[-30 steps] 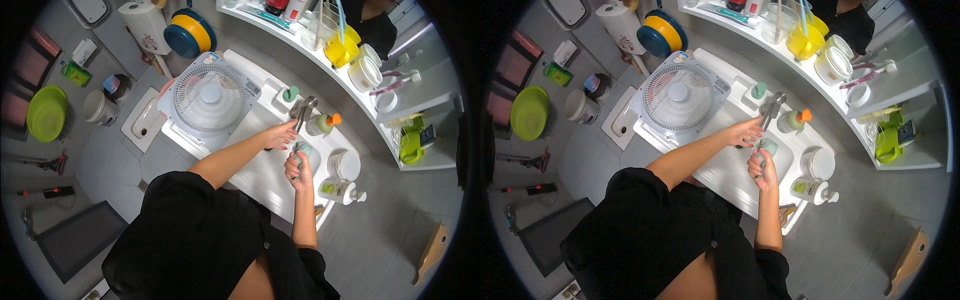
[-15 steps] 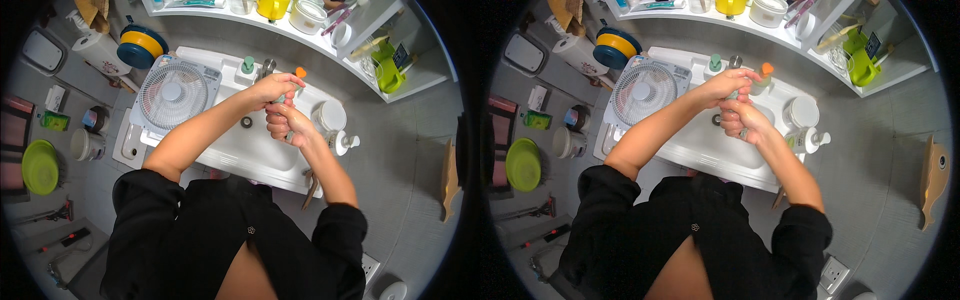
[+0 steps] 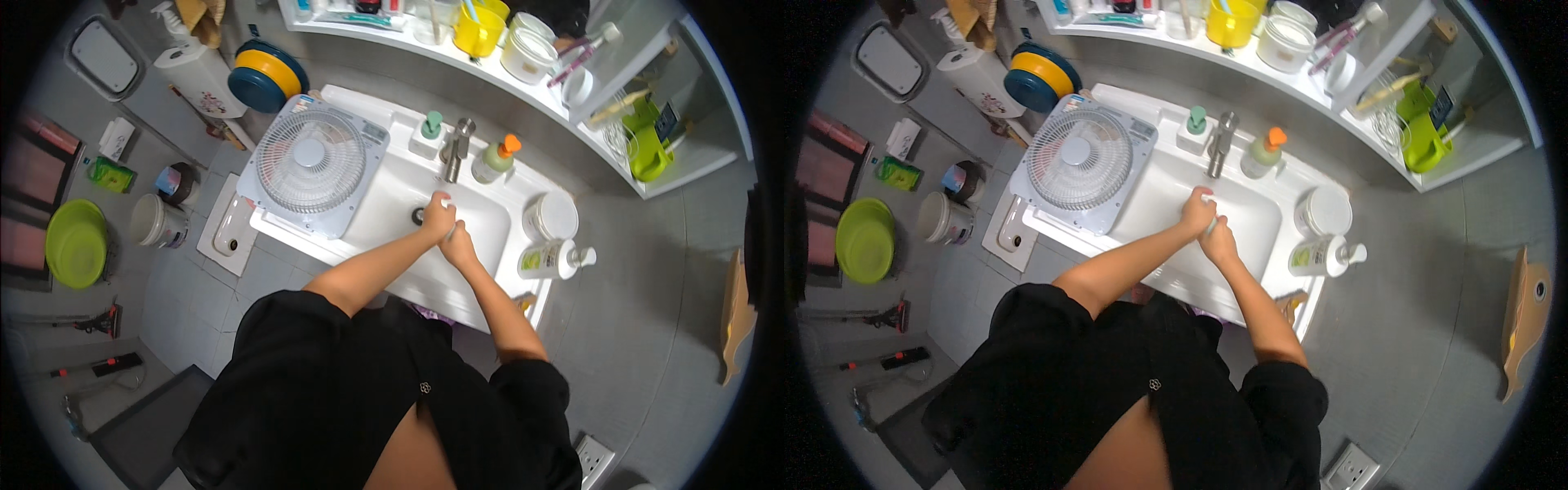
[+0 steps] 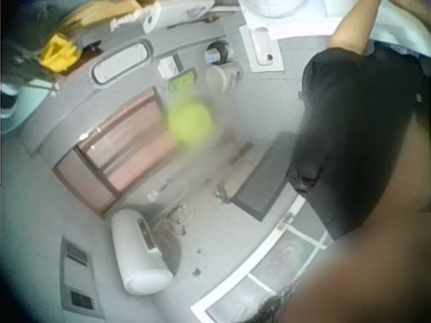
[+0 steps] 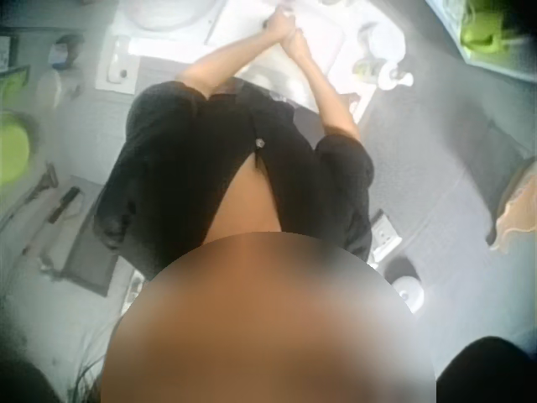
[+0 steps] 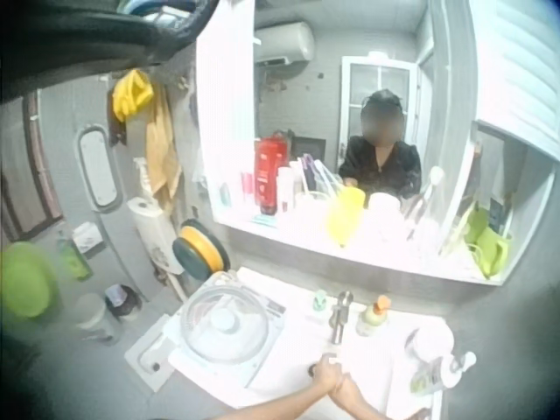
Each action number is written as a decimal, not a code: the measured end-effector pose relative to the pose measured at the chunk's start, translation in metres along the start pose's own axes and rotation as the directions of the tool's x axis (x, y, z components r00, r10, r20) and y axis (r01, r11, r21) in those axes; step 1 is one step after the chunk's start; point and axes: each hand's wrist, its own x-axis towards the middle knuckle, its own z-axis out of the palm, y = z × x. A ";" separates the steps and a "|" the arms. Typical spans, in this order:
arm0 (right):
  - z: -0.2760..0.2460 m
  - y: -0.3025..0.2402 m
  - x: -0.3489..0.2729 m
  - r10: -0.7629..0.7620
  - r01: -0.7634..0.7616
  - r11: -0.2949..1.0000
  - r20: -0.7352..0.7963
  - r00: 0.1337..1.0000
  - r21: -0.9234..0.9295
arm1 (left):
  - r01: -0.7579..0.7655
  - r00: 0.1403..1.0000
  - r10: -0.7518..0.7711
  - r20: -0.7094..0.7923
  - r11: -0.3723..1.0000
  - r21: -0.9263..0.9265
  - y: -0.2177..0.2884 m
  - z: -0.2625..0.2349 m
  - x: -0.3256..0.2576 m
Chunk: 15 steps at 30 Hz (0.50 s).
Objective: The person cleans a white electric fan in a sink. They rinse the fan under running water, scrub the front and back grilles with a brush, and wipe the surfaces with a cloth. The person handles the fan carefully, turning it to access different areas, and rinses the cleaning tools during the process.
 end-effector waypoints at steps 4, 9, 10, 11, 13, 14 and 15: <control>-0.027 0.003 -0.004 0.089 -0.378 0.831 0.572 0.815 0.409 | -0.100 0.982 0.070 0.174 0.980 0.170 -0.025 -0.039 0.000; 0.050 0.102 0.016 0.134 -0.148 0.989 0.284 0.949 0.029 | -0.382 0.837 0.282 0.470 0.915 0.132 -0.038 -0.102 0.012; 0.058 0.072 0.003 0.249 -0.429 0.871 0.536 0.806 0.240 | -0.422 0.833 0.332 0.443 0.898 0.121 -0.045 -0.124 0.006; 0.059 0.049 0.006 0.203 -0.311 0.939 0.495 0.845 0.146 | -0.488 0.803 0.406 0.437 0.868 0.090 -0.039 -0.139 0.009; 0.082 0.030 0.012 0.111 -0.267 0.928 0.491 0.864 0.260 | -0.444 0.828 0.365 0.427 0.890 0.100 -0.020 -0.181 0.023; 0.089 0.004 0.018 0.192 -0.426 0.831 0.535 0.823 0.357 | -0.399 0.884 0.347 0.315 0.909 0.119 -0.008 -0.205 0.034; 0.096 -0.009 0.027 0.199 -0.482 0.737 0.530 0.825 0.473 | -0.358 0.922 0.328 0.207 0.925 0.127 0.004 -0.230 0.048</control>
